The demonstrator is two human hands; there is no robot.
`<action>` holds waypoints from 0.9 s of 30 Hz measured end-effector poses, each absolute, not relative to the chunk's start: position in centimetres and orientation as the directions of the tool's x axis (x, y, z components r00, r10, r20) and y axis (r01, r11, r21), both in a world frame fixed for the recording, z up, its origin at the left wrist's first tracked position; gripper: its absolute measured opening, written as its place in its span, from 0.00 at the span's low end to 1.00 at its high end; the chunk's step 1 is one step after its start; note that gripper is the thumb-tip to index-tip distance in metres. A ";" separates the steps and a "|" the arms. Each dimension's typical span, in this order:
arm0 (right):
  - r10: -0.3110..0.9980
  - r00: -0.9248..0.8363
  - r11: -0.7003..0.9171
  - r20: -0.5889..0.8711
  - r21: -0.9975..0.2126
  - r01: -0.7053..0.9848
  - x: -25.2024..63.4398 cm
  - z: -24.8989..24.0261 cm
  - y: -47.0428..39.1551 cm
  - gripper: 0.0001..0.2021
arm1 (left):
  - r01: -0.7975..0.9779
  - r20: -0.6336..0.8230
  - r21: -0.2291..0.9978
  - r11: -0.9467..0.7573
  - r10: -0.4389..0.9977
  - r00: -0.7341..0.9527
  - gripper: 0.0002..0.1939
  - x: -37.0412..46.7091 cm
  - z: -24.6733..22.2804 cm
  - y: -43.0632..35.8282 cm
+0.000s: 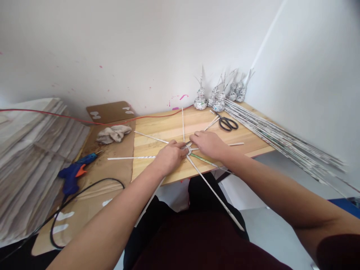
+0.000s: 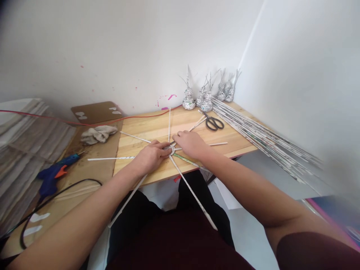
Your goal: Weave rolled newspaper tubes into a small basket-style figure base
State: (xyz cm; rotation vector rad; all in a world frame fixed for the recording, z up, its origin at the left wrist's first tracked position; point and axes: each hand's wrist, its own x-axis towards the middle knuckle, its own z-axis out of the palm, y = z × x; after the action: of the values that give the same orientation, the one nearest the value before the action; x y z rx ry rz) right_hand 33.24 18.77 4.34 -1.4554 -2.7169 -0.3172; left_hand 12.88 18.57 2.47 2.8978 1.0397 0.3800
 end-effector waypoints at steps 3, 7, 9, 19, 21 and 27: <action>0.812 -0.562 0.527 0.157 0.217 0.822 32.5 4.8 18.1 0.10 | 0.618 0.234 0.122 -0.777 0.627 0.743 0.15 12.9 2.4 18.4; 0.774 -0.588 0.551 0.233 0.208 0.808 32.5 4.2 18.2 0.11 | 0.620 0.255 0.134 -0.773 0.631 0.733 0.16 12.8 2.2 18.4; 0.758 -0.602 0.593 0.252 0.121 0.796 33.0 3.6 18.9 0.11 | 0.619 0.255 0.140 -0.773 0.632 0.731 0.16 12.8 2.1 18.4; 0.880 -0.411 0.456 0.236 -0.180 0.872 33.4 3.2 19.9 0.06 | 0.642 0.244 0.164 -0.749 0.662 0.709 0.16 12.7 1.9 18.5; 0.887 -0.407 0.439 0.218 -0.121 0.890 33.0 3.5 19.6 0.07 | 0.643 0.251 0.165 -0.748 0.662 0.706 0.16 12.7 1.8 18.5; 0.829 -0.513 0.507 0.225 0.085 0.858 32.3 3.3 19.0 0.09 | 0.641 0.254 0.156 -0.752 0.658 0.709 0.15 12.7 1.7 18.4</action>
State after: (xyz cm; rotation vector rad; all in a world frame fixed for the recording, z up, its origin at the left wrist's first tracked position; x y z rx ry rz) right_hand 32.32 18.98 3.30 -1.4601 -2.5894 -0.2788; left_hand 12.68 18.36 1.71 2.8518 1.0842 0.4581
